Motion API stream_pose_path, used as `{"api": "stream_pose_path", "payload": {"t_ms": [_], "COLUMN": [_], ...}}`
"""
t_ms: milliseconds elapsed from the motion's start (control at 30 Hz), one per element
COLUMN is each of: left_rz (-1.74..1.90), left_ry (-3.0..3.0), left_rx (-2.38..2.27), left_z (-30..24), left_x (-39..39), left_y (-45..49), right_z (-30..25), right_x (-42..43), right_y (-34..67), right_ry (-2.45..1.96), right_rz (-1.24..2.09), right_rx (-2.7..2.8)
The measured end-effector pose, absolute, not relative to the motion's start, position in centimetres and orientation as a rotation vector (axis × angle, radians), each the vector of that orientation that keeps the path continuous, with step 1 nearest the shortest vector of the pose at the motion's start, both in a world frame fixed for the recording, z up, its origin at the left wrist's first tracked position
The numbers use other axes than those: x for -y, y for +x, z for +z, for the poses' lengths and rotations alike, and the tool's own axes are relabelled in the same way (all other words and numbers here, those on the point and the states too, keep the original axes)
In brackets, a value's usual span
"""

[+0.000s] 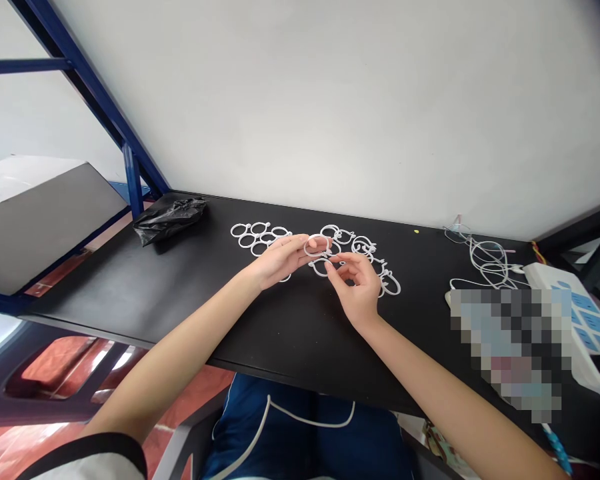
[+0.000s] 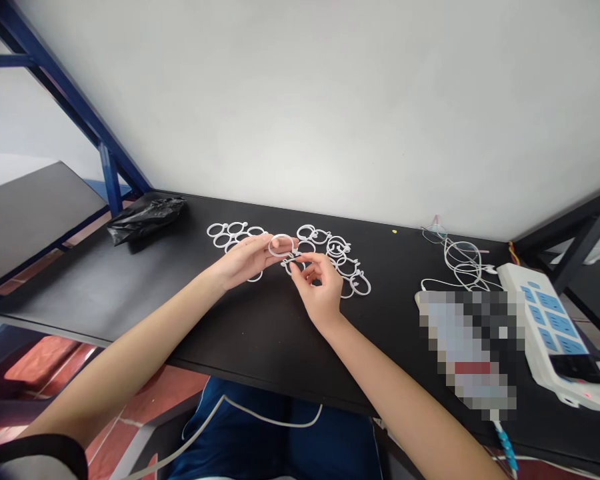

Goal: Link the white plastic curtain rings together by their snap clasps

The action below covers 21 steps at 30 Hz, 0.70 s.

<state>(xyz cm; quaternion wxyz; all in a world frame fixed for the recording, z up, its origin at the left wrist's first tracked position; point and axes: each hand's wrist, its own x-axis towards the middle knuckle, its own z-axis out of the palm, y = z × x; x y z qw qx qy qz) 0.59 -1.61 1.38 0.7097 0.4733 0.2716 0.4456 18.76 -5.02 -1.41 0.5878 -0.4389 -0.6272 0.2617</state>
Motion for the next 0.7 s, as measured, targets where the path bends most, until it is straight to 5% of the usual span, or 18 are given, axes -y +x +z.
{"api": "stream_pose_path", "payload": {"t_ms": [700], "left_rz": [1.027], "left_ry": [1.164], "left_rx": [-0.736], "left_z": [0.93], "left_x": [1.64], "left_y": [0.78], "right_z": [-2.19], "right_x": [4.48], "right_y": [18.99], "right_ry": [-0.93], "right_rz": [0.595], "right_rx": [1.542]}}
